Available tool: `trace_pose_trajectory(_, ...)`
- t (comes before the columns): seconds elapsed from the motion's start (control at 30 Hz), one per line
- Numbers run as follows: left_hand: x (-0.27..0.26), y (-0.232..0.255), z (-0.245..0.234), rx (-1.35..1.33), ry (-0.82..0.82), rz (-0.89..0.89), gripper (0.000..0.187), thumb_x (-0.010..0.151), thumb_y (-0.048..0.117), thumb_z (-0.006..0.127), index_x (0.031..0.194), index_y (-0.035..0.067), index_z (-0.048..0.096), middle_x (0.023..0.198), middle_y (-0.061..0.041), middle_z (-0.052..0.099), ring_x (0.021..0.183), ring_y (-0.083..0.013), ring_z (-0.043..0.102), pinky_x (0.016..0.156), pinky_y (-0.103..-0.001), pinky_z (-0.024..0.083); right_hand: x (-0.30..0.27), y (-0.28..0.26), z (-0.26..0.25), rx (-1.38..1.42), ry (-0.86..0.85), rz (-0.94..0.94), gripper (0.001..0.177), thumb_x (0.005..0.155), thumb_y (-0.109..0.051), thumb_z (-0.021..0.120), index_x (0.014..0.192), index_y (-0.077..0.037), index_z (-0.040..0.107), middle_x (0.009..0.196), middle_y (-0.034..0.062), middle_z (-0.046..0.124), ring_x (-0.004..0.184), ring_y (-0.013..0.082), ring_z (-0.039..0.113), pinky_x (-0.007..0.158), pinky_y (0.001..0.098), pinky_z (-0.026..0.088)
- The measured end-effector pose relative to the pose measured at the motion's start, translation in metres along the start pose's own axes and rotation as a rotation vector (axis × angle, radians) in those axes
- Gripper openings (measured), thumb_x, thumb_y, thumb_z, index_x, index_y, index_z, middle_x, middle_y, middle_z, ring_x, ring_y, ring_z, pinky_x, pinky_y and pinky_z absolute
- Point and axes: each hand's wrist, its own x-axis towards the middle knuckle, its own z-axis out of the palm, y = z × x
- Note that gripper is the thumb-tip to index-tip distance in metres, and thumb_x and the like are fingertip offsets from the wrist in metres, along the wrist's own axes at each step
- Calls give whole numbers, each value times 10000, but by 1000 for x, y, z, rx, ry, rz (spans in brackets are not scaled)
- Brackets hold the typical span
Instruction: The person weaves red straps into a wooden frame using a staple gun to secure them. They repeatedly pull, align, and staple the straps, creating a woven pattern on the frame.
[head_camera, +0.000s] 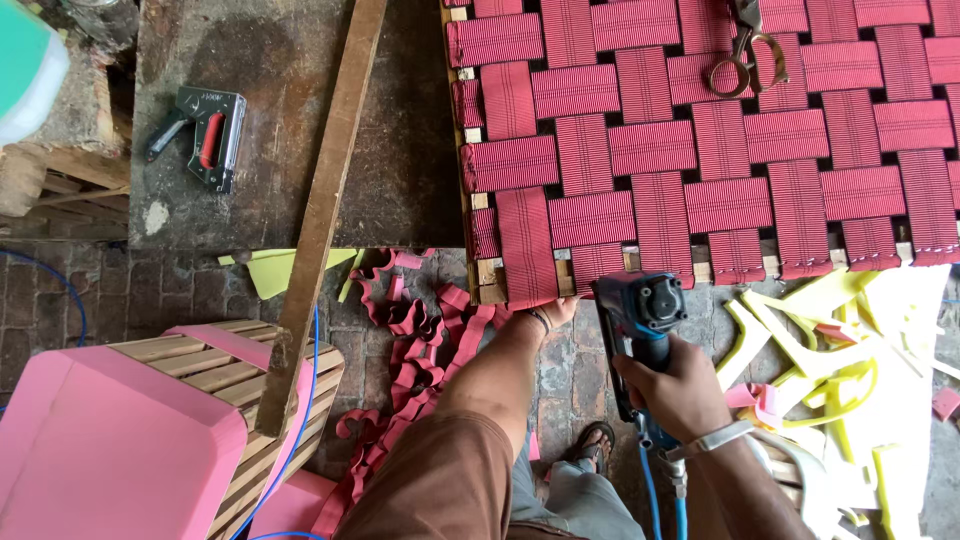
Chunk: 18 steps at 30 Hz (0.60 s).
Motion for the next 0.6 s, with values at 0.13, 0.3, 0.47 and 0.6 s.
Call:
trace_pose_trajectory(0.13,-2,0,-3,-12,-103,-44,614,1019,513,441,1503,138,480,1608,-194,411,1434,-443,402,1185,-572,338,-2,-5,3,56,-38,15,199,794,-190,755,917,-41,706,569,103,678,477,184,634,474,353,499)
trace_pose_trajectory(0.3,-2,2,-1,9,-202,-115,507,1028,443,430,1404,126,553,1507,-149,546,1399,-381,514,1192,-485,412,0,4,11,-116,-16,-35,231,823,-208,790,840,5,702,571,87,698,499,155,667,505,319,520)
trace_pose_trajectory(0.47,-1,6,-1,-22,-63,-23,512,1044,501,447,1339,117,614,1393,-169,640,1271,-405,590,1087,-509,460,-1,28,8,213,2,-6,207,820,-144,782,819,20,656,602,99,669,508,182,617,490,346,479)
trace_pose_trajectory(0.6,-11,18,-3,-226,63,-24,599,1047,587,458,1397,123,601,1406,-152,651,1245,-408,596,1034,-529,475,-1,52,-6,315,84,-39,175,806,-112,773,820,15,652,615,102,671,529,192,636,523,330,487)
